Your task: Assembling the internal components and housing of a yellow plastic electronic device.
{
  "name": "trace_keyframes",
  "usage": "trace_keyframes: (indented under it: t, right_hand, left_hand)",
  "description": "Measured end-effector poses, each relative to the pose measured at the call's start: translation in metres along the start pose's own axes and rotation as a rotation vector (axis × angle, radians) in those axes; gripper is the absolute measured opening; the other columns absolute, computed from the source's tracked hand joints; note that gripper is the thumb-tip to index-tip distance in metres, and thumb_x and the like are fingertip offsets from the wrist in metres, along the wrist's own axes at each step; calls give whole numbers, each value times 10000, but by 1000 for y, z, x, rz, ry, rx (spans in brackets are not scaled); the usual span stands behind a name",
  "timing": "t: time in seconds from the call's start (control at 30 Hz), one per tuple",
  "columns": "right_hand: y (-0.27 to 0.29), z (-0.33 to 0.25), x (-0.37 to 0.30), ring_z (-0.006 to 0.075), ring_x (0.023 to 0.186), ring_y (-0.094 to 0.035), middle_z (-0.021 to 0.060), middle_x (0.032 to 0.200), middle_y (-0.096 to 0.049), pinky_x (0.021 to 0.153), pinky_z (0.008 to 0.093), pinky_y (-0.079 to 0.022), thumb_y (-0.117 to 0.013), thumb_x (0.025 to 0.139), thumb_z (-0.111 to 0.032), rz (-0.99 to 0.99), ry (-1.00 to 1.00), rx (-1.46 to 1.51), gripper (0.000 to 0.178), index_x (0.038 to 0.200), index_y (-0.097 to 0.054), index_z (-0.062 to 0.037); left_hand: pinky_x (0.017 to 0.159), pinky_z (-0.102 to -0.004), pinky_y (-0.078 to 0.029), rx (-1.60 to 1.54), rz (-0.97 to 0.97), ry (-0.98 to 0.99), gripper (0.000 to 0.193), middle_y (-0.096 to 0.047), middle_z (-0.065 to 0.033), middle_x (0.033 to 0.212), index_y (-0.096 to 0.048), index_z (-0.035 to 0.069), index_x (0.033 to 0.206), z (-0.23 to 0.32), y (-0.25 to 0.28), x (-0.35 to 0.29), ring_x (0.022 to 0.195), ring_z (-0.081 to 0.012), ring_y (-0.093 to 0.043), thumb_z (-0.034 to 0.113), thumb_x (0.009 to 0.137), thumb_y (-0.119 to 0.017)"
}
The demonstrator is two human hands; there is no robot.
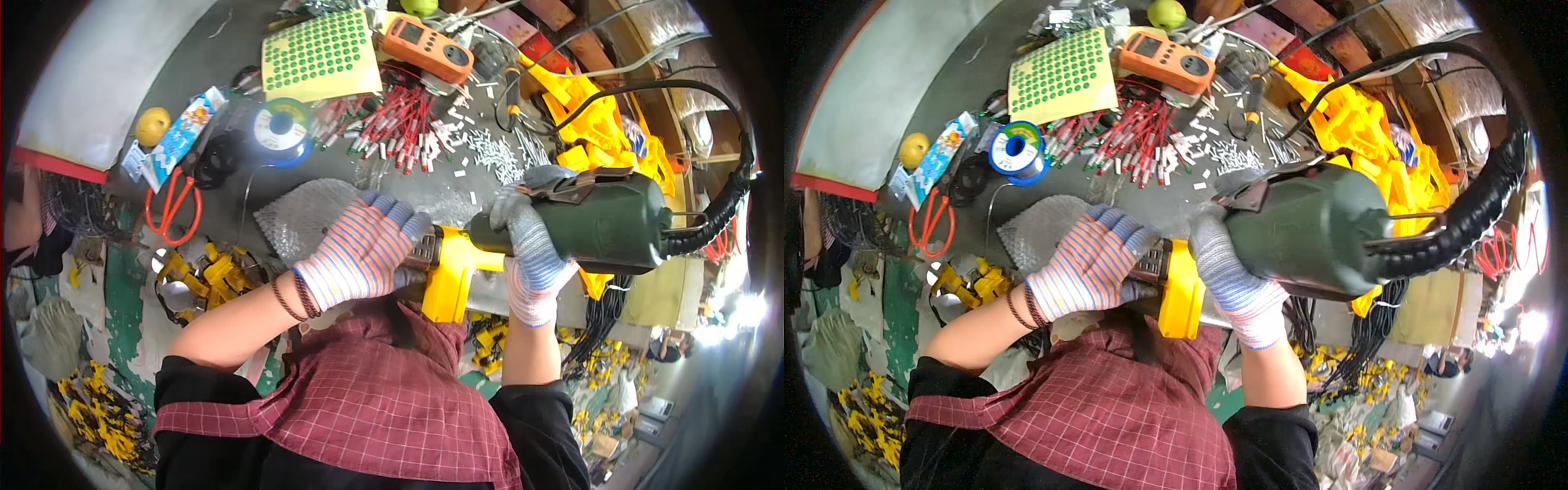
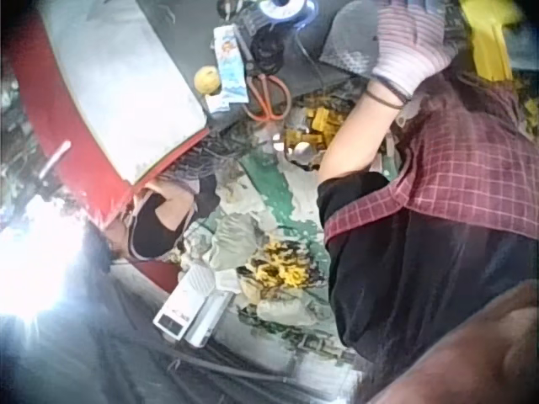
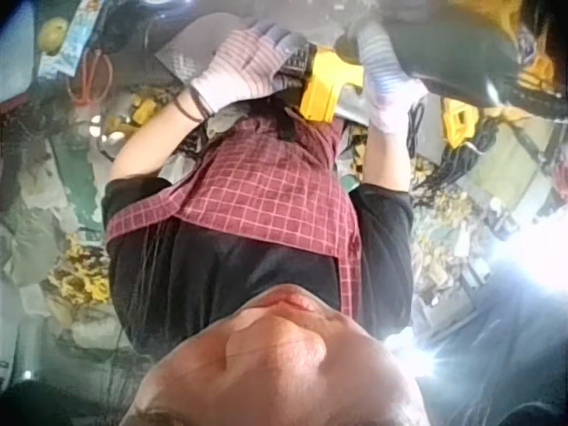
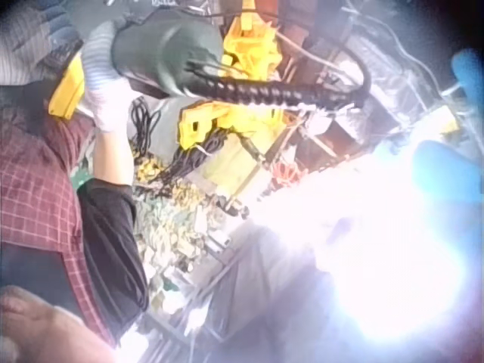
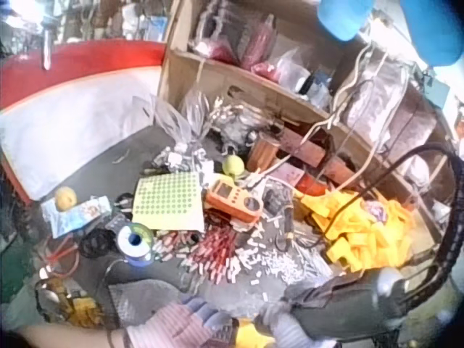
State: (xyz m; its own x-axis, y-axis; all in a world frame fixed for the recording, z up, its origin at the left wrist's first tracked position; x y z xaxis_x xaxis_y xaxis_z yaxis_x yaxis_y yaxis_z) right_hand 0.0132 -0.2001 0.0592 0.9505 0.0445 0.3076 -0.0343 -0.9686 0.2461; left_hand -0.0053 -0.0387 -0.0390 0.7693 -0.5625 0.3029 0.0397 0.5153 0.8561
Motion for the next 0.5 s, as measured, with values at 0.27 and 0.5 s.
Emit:
trace_keyframes:
  t: [0.27,0.5]
  right_hand:
    - [18,-35,16,159,633,-540,58,828,-573,650,340,-489,-663,840,-14,86,93,210,461,1273,-509,21]
    - [125,4,71,129,695,-556,25,828,-579,657,285,-472,-659,913,-230,394,-174,62,311,1166,-557,-80]
  left_hand:
    - [938,-452,-457,3,-83,-5,653,-614,-135,1055,-602,47,1164,-3,3,-1,1000,-342,-603,510,723,-735]
    - [812,-436,-522,-200,631,373,331,-691,-138,964,-656,84,1073,-81,84,-2,895,-338,-663,328,857,-710]
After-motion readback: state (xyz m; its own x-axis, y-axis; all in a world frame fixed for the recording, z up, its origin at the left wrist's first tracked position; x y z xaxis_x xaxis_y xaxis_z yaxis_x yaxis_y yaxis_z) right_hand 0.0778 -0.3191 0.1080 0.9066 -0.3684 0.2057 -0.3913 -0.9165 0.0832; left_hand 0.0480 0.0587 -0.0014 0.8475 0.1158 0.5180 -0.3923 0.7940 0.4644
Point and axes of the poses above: each hand's wrist, its own x-axis towards the middle knuckle, its own y-axis out of the back of the hand, z = x × y, the point moved 2 cm from there along x, towards the middle knuckle
